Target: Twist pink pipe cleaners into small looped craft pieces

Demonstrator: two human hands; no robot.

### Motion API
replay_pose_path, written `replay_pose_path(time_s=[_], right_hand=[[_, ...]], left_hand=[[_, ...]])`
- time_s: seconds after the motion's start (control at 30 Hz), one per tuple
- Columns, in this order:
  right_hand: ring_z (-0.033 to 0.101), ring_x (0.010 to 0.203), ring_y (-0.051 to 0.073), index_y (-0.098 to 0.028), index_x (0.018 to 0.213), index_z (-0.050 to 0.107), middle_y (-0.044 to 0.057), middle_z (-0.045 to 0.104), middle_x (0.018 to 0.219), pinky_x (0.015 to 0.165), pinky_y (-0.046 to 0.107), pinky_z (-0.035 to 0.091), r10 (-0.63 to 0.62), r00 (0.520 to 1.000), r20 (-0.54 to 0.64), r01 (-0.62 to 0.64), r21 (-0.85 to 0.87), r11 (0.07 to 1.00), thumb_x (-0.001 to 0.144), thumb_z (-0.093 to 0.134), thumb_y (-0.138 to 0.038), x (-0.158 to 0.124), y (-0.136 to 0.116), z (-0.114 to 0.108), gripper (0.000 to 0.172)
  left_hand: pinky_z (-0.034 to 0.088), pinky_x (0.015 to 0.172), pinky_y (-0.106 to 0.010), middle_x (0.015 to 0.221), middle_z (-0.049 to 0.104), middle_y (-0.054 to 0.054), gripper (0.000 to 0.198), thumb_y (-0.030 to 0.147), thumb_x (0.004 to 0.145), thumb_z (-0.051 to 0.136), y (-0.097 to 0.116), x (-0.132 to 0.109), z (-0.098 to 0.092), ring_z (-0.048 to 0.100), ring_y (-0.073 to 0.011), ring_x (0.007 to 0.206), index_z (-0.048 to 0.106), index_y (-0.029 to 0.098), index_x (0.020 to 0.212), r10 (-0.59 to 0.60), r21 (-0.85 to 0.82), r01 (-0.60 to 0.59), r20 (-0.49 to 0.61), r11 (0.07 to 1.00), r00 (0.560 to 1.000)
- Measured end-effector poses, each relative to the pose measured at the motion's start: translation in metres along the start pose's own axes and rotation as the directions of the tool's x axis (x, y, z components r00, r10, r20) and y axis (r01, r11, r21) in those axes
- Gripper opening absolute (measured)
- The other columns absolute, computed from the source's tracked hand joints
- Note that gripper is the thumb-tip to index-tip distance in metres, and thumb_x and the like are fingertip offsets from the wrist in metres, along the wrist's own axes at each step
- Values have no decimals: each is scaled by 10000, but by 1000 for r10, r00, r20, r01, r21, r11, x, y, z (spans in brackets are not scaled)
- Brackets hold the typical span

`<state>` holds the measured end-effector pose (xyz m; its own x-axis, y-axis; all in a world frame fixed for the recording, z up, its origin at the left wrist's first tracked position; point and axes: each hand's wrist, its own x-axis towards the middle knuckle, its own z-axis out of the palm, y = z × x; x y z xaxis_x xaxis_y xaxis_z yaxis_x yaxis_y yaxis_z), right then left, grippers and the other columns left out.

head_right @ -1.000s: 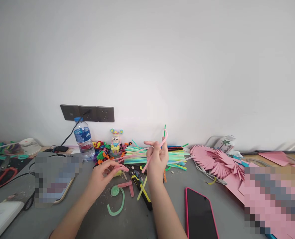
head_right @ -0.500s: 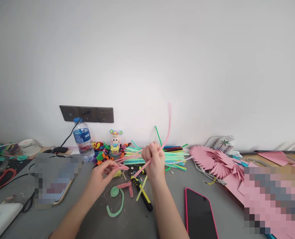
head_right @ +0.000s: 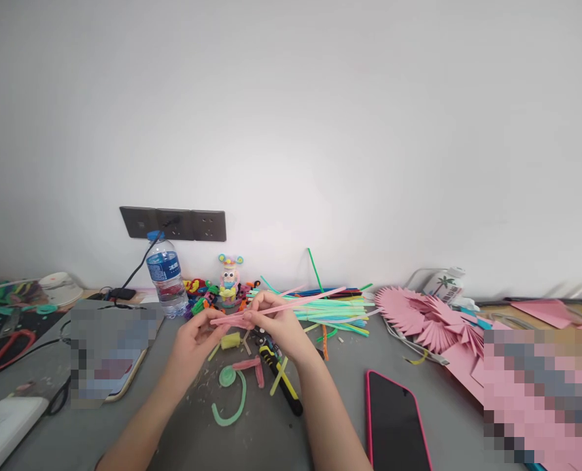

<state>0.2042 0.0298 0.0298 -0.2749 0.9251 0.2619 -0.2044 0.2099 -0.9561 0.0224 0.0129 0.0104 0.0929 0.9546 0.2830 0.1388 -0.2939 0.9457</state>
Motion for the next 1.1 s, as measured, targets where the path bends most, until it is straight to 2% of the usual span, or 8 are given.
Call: replay_pose_path(time_s=[0.3, 0.57, 0.77, 0.97, 1.1], right_hand=[[452, 576, 129, -214, 676, 462, -43, 507, 601, 579, 253, 359, -22, 999, 23, 25, -124, 992, 787, 690, -402, 0, -5, 0, 315], [438, 597, 125, -209, 693, 465, -38, 515, 616, 579, 242, 335, 4, 998, 67, 5, -122, 992, 815, 672, -367, -3, -6, -1, 287], [432, 585, 118, -208, 702, 467, -38, 513, 647, 551, 229, 329, 31, 995, 98, -19, -119, 993, 800, 681, -360, -4, -5, -1, 281], [421, 576, 115, -209, 681, 459, -42, 486, 634, 534, 222, 314, 34, 993, 112, -20, -122, 992, 795, 681, -373, -4, -7, 2, 300], [396, 564, 106, -205, 684, 454, -46, 466, 632, 525, 217, 300, 27, 992, 120, -13, -115, 993, 809, 671, -358, -5, -6, 1, 293]], left_hand=[[516, 595, -241, 756, 661, -26, 293, 469, 745, 633, 1, 1, -2, 640, -179, 702, 625, 188, 826, -34, -19, 33, -55, 999, 998], [523, 618, -249, 802, 708, -33, 273, 450, 777, 609, 0, -1, -2, 664, -187, 723, 652, 194, 862, -25, -48, 23, -36, 999, 999], [520, 660, -265, 677, 680, -23, 263, 434, 836, 559, -1, -1, -6, 656, -185, 686, 646, 186, 846, 21, 12, -21, -35, 1000, 999], [528, 707, -263, 809, 708, -31, 223, 415, 800, 611, 3, 0, -3, 672, -185, 760, 643, 196, 831, 21, -77, -24, -40, 997, 999], [516, 626, -242, 793, 708, -32, 243, 435, 794, 601, 7, -2, -3, 663, -181, 720, 642, 198, 828, 6, -61, -9, -41, 998, 999]])
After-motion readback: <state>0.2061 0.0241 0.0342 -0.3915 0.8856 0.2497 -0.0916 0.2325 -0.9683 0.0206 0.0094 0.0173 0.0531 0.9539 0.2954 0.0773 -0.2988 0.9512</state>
